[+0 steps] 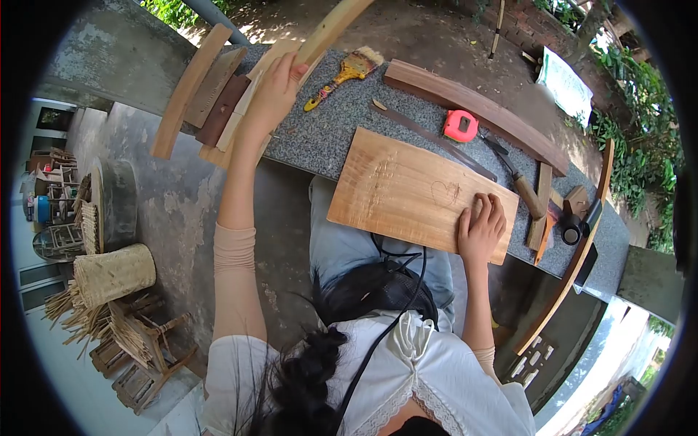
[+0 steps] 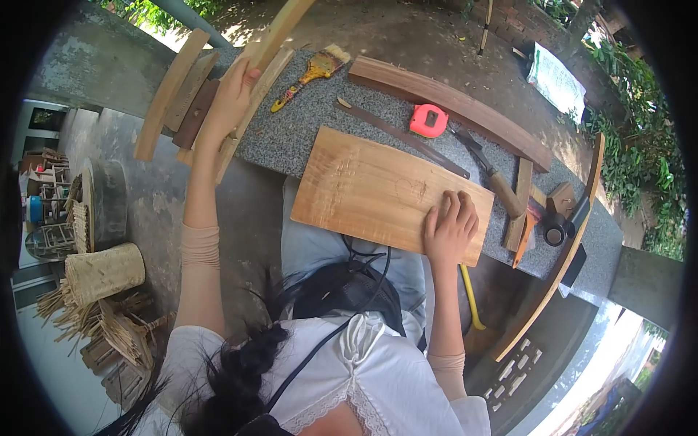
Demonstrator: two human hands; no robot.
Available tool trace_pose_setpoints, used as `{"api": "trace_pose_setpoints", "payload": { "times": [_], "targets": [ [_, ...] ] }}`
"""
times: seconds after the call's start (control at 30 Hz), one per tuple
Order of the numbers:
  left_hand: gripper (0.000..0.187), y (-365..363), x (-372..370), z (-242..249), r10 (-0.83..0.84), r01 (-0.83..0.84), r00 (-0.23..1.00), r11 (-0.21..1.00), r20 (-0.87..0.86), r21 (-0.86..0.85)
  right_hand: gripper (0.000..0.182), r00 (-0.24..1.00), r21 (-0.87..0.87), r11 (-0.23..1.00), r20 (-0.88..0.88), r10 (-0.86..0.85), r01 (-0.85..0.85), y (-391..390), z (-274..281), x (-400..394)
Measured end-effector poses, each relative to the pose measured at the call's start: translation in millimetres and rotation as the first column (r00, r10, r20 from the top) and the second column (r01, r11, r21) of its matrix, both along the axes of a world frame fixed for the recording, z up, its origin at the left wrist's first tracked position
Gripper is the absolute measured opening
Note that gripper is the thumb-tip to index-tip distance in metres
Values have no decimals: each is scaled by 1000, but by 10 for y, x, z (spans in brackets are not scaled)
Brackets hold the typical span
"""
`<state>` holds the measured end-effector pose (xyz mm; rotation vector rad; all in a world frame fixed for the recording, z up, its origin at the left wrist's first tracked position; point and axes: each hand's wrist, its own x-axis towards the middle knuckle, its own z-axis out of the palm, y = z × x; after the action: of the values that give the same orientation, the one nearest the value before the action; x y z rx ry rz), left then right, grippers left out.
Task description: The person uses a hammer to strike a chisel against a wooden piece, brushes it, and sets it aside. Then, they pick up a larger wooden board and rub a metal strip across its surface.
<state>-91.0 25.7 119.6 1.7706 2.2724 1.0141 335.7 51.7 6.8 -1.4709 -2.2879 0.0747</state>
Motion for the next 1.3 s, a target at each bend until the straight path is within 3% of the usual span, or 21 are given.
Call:
{"api": "trace_pose_setpoints", "payload": {
  "times": [0.07,0.13,0.17,0.37,0.6,0.67,0.7,0.73,0.8,0.83,0.87,0.93,1.03,1.3],
  "targets": [
    [37,-35,-249,46,79,-81,992,996,-96,-19,40,1000,-7,1000,0,-4,4,-4,14,-13],
    [42,-22,-549,-19,215,-296,939,902,-268,-314,40,1000,0,1000,6,-10,10,-4,22,-18],
    [43,-16,-692,-153,229,-337,924,868,-307,-366,40,1000,-1,1000,5,-9,9,-3,24,-18],
    [48,-90,-823,-786,311,-502,827,784,-469,-366,41,1000,-22,1000,-7,-10,10,-2,39,-15],
    [47,-85,-787,-942,287,-514,813,763,-507,-392,41,1000,-28,999,-14,-23,23,14,28,-31],
    [42,-96,-711,-867,274,-529,710,815,-649,-235,41,999,-35,999,-20,-26,25,26,32,-52],
    [37,-52,-603,-820,335,-521,636,851,-695,-67,40,999,-20,999,-25,-28,27,30,29,-62],
    [37,30,-495,-744,330,-514,640,855,-694,-67,40,999,-20,999,-24,-36,36,39,26,-62],
    [31,194,-238,-602,150,-181,846,983,-511,-11,40,999,-17,1000,-31,-25,24,37,21,-48],
    [29,293,-10,-539,31,-61,920,996,-392,-64,40,999,-20,999,-27,-27,27,30,48,-54],
    [27,404,241,-505,-88,65,961,993,-261,-97,40,999,-18,999,-24,-34,33,28,49,-57],
    [25,603,647,-600,-226,199,908,974,-351,-111,40,999,-11,1000,-41,-26,26,27,41,-47],
    [25,822,1013,-771,-358,308,879,930,-315,-200,41,998,5,999,-55,-31,32,32,23,-35],
    [24,903,1148,-961,-445,368,854,882,-268,-294,41,995,-16,999,-90,-33,32,41,-4,-15]
  ]
}}
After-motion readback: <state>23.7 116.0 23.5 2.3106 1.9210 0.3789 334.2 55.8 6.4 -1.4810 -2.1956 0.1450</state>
